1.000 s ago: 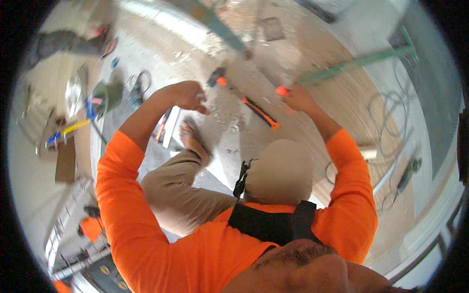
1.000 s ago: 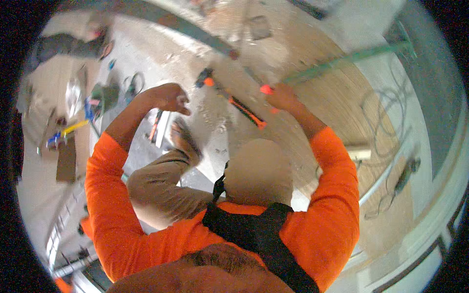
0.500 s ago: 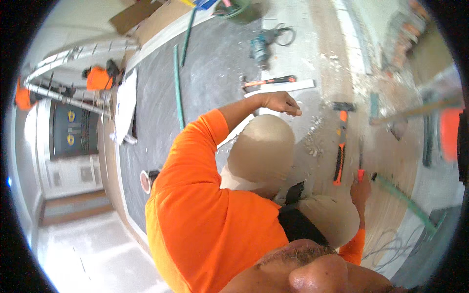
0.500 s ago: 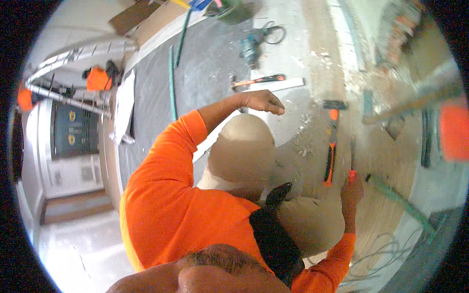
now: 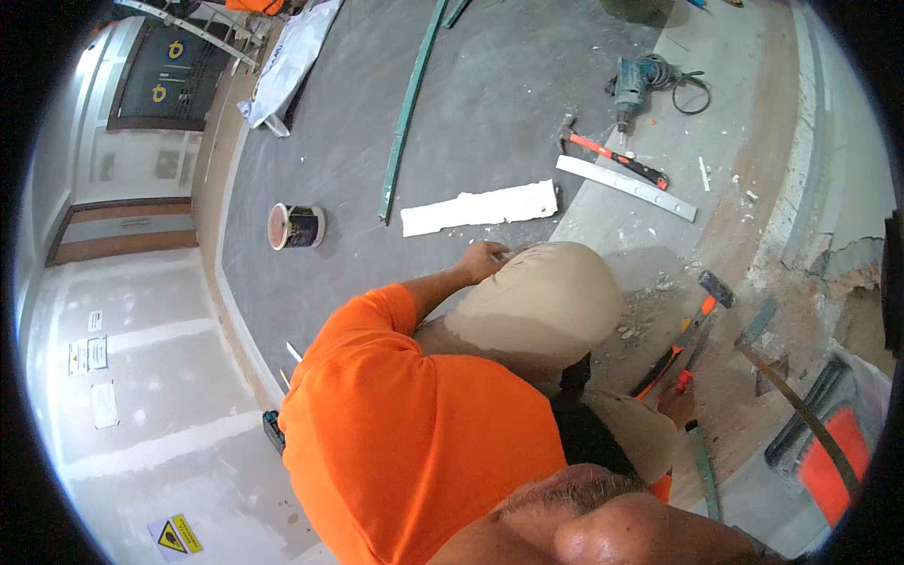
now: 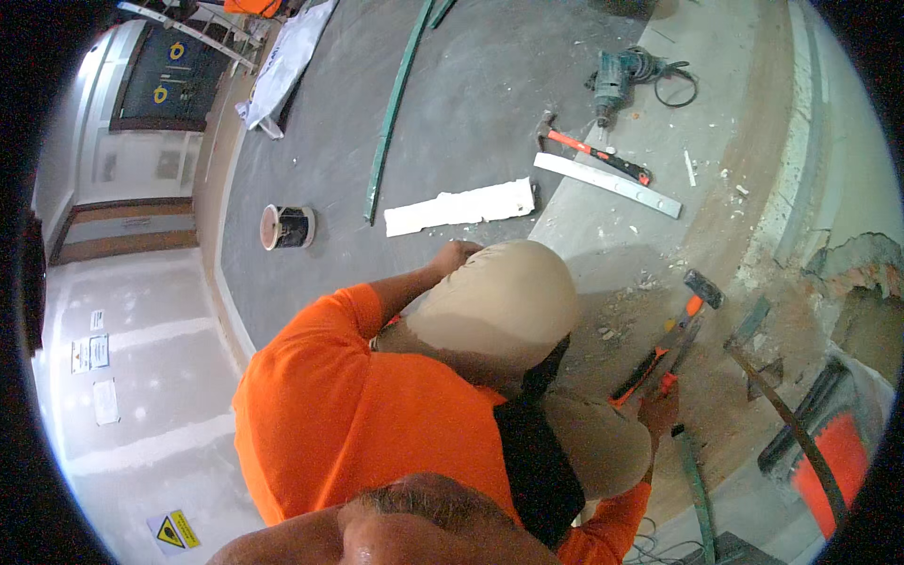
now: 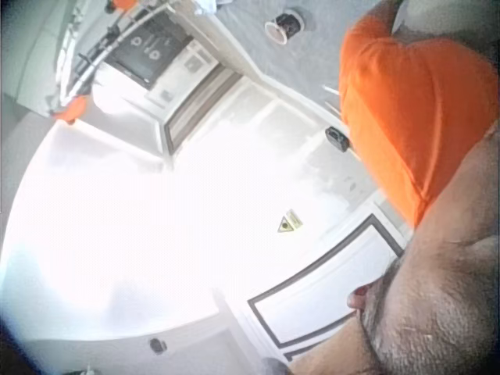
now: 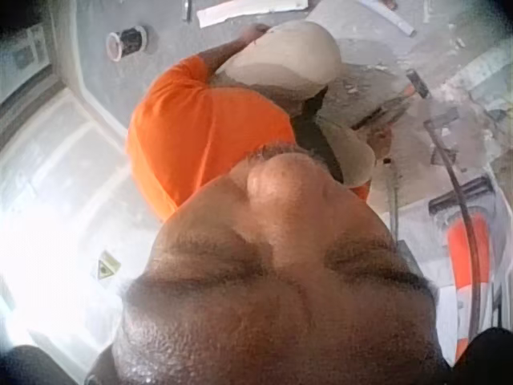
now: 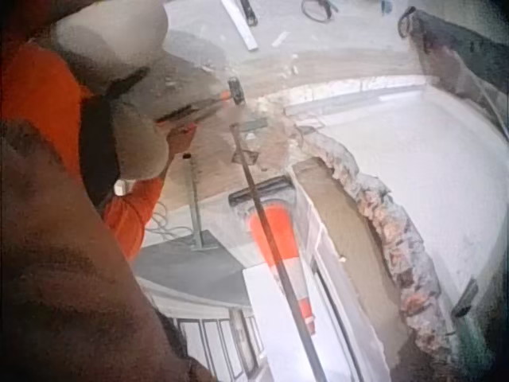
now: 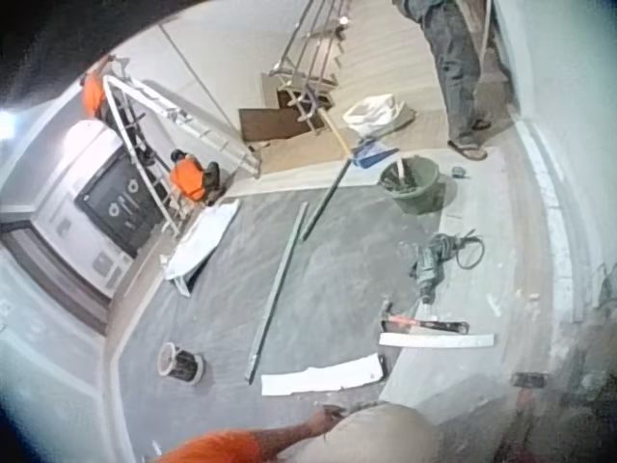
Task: The person kneels on the floor and uses a hammer and a red plastic block to tap a white baseboard into place along a wall. They repeatedly adjust the position of the baseboard and strike it to ensure a tight fit against the wall and floor.
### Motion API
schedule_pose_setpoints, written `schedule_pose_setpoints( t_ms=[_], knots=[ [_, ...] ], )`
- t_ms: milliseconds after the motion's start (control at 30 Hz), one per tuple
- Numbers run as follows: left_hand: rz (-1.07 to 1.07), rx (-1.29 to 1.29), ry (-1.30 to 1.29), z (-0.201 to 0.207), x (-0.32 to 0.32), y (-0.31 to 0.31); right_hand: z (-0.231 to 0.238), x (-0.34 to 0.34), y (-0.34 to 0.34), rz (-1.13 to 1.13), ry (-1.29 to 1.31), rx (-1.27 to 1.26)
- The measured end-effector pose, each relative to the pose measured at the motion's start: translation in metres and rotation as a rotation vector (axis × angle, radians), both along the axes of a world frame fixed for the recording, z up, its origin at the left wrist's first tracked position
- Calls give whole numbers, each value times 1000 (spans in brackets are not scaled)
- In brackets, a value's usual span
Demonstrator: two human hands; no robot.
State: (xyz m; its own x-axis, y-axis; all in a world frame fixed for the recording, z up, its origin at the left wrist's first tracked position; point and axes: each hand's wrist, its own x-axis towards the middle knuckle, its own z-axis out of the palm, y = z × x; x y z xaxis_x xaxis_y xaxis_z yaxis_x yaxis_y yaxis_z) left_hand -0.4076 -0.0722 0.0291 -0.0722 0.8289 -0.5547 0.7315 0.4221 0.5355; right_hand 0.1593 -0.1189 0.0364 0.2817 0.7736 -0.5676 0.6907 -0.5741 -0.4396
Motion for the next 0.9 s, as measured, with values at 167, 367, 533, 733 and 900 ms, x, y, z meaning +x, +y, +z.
schedule_pose_setpoints(
  t_ms=[167, 367, 533, 733, 900],
  knots=[
    [-94, 46, 414, 33, 1, 43, 5, 2, 17, 65, -234, -5],
    [-486, -82, 605, -5, -33, 113, -12, -1, 1, 169, -406, 201],
    [-588, -99, 614, -11, -24, 146, -25, -3, -20, 131, -440, 278],
    [-425, 58, 519, -7, -53, 142, -10, -29, -7, 70, -470, 318],
    [-283, 270, 504, -1, -89, 156, 29, -32, 23, -58, -357, 158]
  ],
)
